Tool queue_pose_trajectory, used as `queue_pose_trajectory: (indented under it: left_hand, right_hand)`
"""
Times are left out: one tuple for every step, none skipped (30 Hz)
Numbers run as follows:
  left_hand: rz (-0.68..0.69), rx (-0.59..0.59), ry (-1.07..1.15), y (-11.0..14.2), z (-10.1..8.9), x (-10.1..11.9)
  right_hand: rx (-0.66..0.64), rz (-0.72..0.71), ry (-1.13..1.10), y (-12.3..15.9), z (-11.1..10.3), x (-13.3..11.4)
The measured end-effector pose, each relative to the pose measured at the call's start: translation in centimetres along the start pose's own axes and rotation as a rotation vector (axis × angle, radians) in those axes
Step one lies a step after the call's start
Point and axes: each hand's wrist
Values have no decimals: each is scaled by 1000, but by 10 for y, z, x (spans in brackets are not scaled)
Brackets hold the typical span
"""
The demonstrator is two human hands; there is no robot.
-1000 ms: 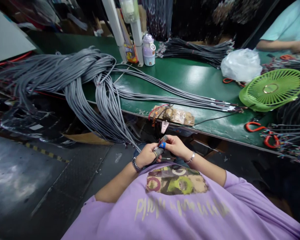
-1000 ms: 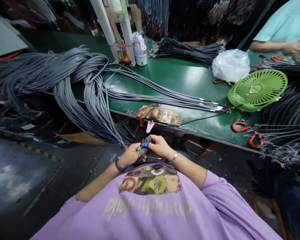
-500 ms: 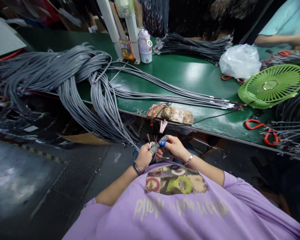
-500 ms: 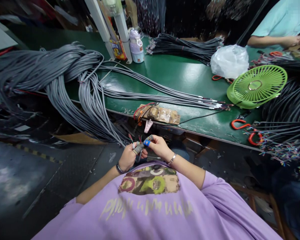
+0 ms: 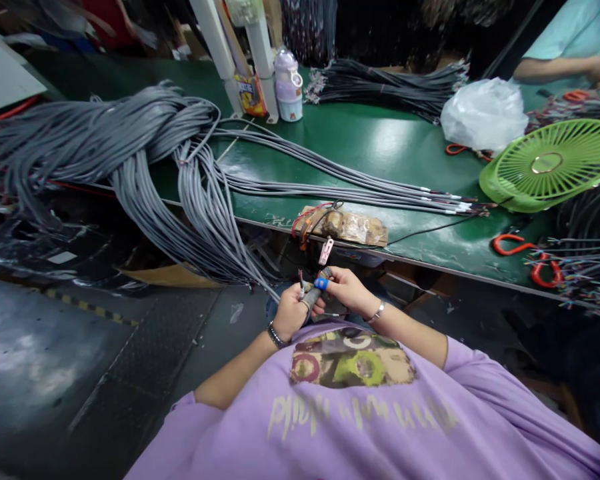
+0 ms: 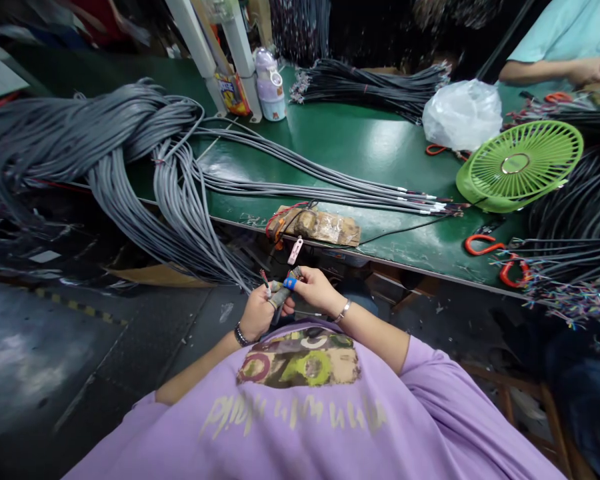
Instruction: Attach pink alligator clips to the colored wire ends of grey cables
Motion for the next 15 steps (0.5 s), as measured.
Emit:
queue_pose_trajectory:
  left_hand:
    - [-7,-10,8,0,0,1]
    - [-19,-21,21,-1,0,2]
    - [-37,-34,38,-2,0,4]
    - [-61,-49,53,-3,-1,5]
    - [-88,-71,63,-4,-1,6]
    - [-113,-99,66,-4,-2,7]
    - [-137,-132,60,-4,-2,8]
    - [-157,-172,45,-4,-3,8]
    - [-170,-211,24,-3,-3,8]
    - [-178,-251,1,-2,-4,7]
    - [-183,-287,-21,0,-4,5]
    - [-187,-313,-41,2,-3,4]
    - [-189,-325,-53,4,-3,3]
    - [-189,-315,-52,5,-2,2]
    - [-189,-285,-39,6,-2,2]
  right_hand:
    - [14,26,-31,0,0,2]
    - [35,50,-61,1,0,4]
    - [57,72,-90,1,0,6]
    - [74,85,-113,1,0,7]
    - [80,87,-125,2,1,7]
    - [76,75,-123,3,2,7]
    - [69,52,-109,4,3,6]
    - [57,25,-85,4,4,6]
    - [48,4,-60,4,5,5]
    - [56,-5,-44,3,5,5]
    - [94,4,-43,1,4,5]
    - [158,30,-59,-2,3,5]
    - [237,64,-92,-5,1,6]
    - [320,99,-142,-8,-1,7]
    - [377,127,-203,-10,-4,8]
Point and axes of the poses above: each hand's wrist, its own y-axis away from the middle knuckle, its own z-axis out of the palm, x = y × z, and after that the axes turned 14 degrees about x, right-handed
